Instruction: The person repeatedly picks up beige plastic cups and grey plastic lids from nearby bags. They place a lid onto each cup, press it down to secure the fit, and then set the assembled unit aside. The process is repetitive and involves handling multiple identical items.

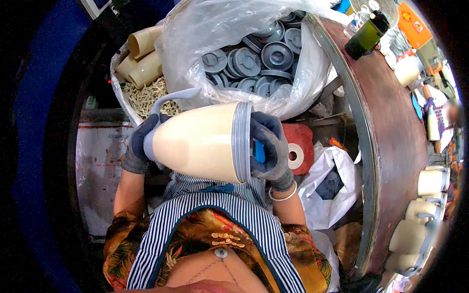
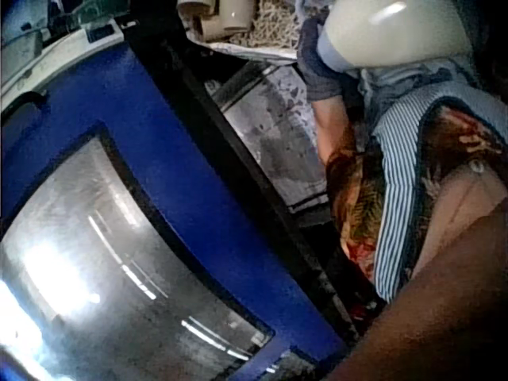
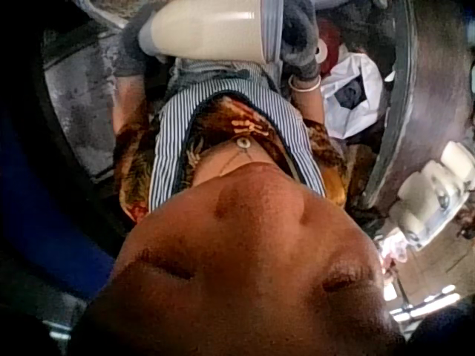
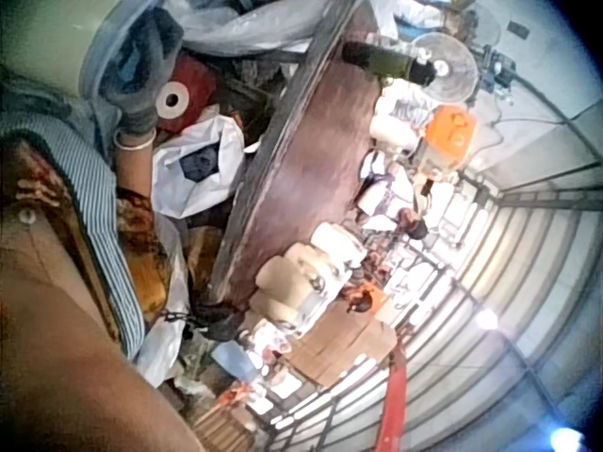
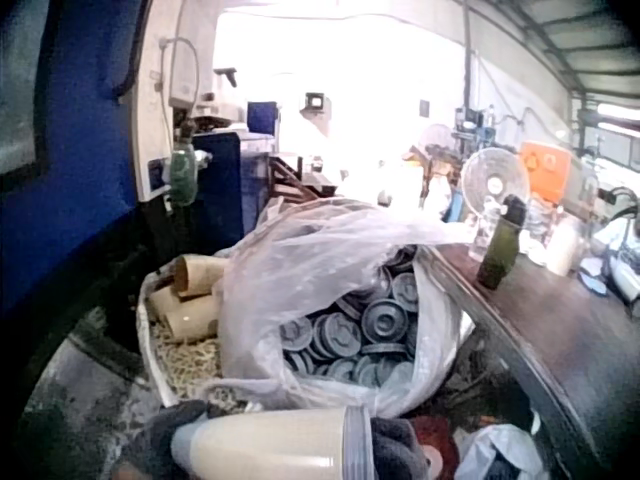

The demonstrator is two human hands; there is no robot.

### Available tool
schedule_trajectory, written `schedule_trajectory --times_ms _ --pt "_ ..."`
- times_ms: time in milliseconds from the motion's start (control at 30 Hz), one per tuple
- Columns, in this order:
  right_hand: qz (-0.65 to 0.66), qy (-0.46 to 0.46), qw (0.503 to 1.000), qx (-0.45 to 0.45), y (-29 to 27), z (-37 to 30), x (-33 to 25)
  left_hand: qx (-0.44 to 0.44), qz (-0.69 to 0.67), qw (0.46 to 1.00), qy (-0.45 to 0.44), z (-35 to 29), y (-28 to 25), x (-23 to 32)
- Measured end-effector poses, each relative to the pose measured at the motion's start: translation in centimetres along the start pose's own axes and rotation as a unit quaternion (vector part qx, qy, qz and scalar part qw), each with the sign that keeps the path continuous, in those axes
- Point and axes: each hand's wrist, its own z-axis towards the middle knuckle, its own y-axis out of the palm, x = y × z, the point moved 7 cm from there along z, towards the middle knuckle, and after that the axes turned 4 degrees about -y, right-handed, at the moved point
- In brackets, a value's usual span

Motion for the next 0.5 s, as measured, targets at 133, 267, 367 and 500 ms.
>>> schedule_trajectory --times_ms 133,267,367,500 --pt "-0.027 0.007 0.999 -0.021 -0.7 -0.7 -0.9 0.017 0.019 0.995 -0.093 0.9 -0.7 -0.9" --pt "-0.035 -0.009 0.998 -0.060 -0.7 -1.2 -1.9 0.024 0.014 0.985 -0.169 1.2 -0.7 -1.7" --pt "-0.034 -0.013 0.996 -0.084 -0.9 -1.4 -2.5 0.023 -0.005 0.980 -0.200 1.1 -0.5 -1.9" --pt "-0.062 0.013 0.994 -0.090 -0.8 -2.6 -2.5 0.041 0.007 0.975 -0.217 0.8 0.0 -1.8"
